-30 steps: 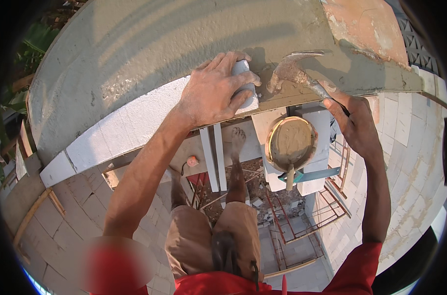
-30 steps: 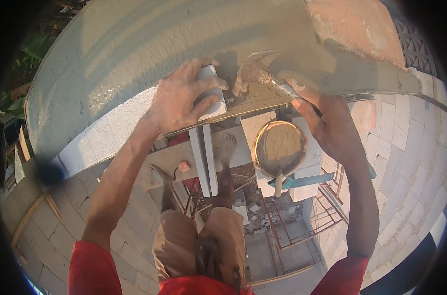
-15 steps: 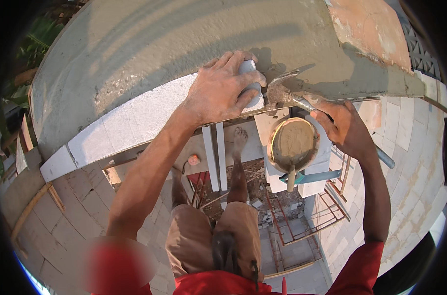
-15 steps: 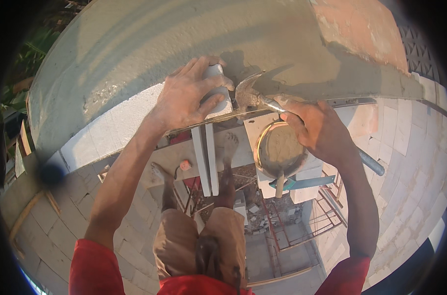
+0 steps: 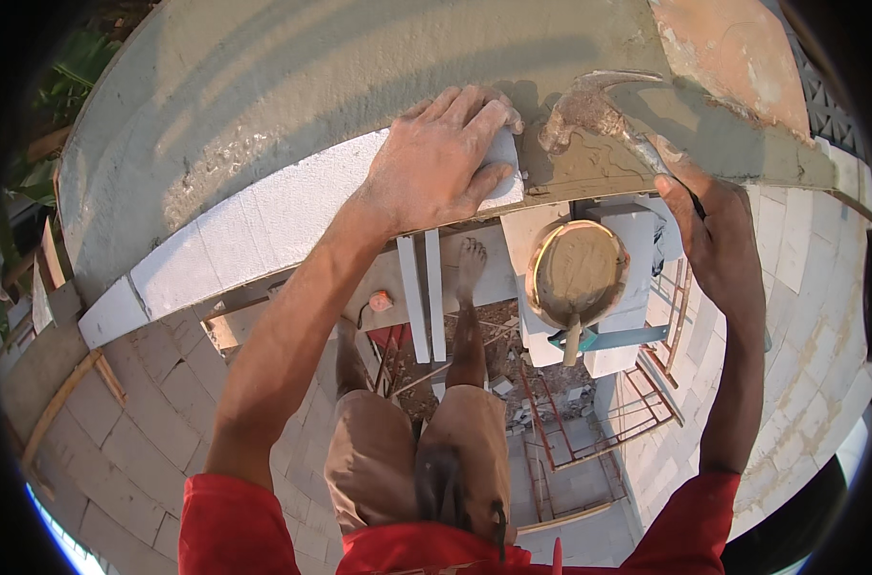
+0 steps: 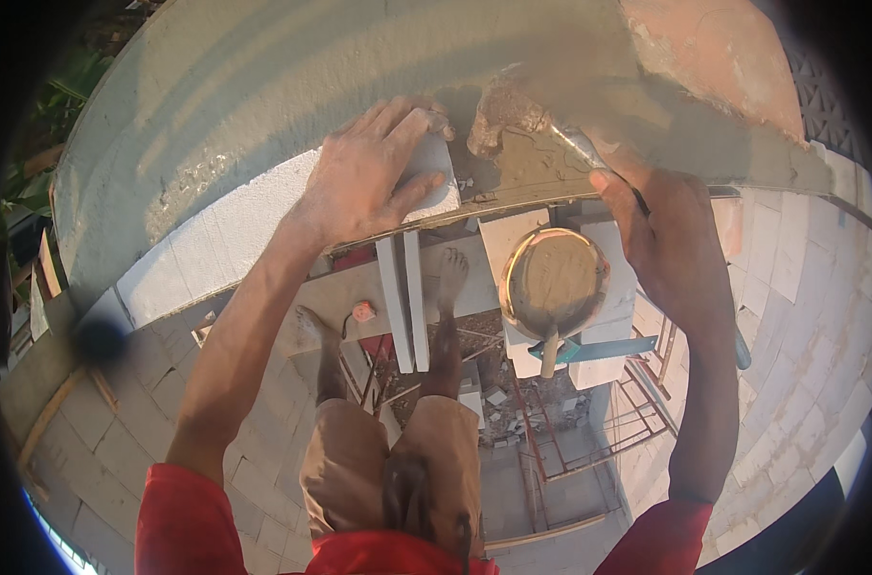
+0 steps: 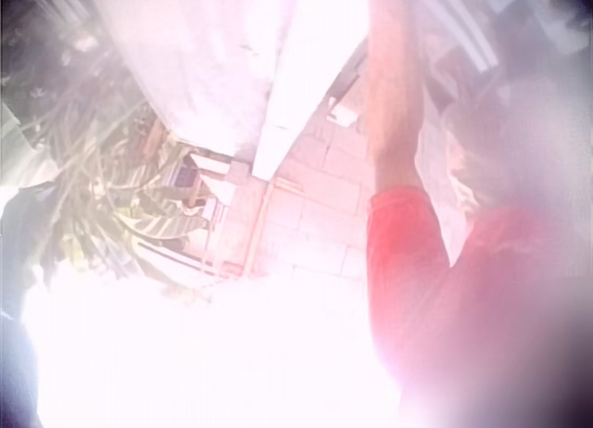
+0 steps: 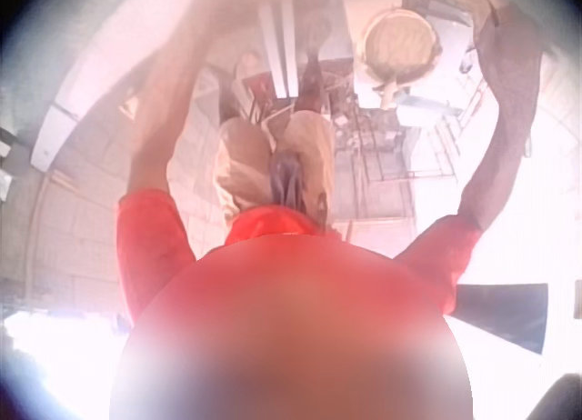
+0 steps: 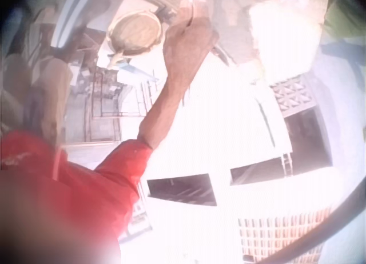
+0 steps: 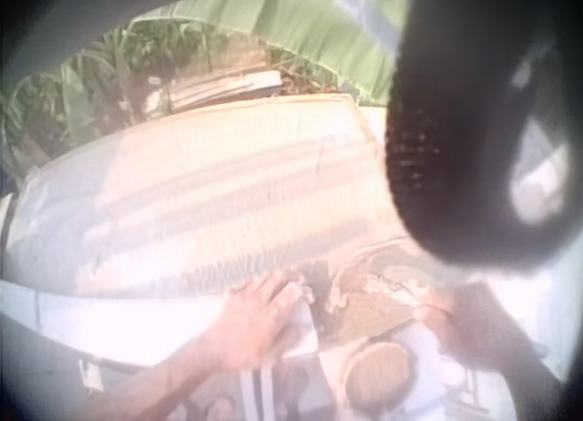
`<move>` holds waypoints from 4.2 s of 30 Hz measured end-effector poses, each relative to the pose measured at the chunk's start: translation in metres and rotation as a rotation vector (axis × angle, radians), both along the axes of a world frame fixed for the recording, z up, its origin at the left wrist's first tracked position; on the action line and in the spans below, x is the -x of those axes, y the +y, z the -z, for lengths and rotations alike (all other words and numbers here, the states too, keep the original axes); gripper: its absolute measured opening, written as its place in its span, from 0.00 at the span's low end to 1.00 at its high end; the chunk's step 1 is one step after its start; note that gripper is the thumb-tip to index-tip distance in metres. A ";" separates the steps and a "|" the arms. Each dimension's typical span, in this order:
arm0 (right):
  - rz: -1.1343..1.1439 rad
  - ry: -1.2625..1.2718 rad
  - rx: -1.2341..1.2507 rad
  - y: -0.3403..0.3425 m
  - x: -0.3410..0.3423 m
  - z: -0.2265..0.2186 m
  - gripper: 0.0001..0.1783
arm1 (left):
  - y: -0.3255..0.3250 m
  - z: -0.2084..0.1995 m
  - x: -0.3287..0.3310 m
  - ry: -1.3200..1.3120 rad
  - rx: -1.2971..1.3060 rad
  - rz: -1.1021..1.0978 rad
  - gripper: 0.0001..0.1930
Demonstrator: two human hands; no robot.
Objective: The person scoops mortar from a bucket and applies it to a curved wall edge. They place white brick trim pieces onto the mortar, adjust their position, and tap them into place with a hammer. The person repeats this process for multiple trim pieces along the wall.
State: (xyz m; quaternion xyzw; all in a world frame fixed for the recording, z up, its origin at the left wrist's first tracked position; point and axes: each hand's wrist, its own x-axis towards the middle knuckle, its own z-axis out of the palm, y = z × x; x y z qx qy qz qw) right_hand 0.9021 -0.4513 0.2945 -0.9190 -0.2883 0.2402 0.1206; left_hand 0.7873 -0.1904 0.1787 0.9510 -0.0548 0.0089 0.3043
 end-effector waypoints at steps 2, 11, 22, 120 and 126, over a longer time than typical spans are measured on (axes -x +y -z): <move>-0.078 0.130 0.108 0.001 0.003 0.004 0.20 | 0.001 -0.001 -0.002 0.030 -0.005 -0.007 0.24; -0.080 -0.011 0.077 -0.017 0.001 0.008 0.19 | 0.000 0.000 -0.001 -0.014 0.019 -0.019 0.24; -0.131 0.160 0.202 -0.004 -0.016 0.012 0.18 | 0.003 -0.004 -0.002 0.020 0.036 -0.044 0.30; -0.897 0.019 -0.634 0.269 0.334 0.082 0.30 | 0.354 -0.027 0.417 0.358 -0.371 -0.497 0.64; -0.967 -0.053 -0.623 0.318 0.350 0.097 0.31 | 0.357 -0.019 0.420 0.225 -0.308 -0.487 0.59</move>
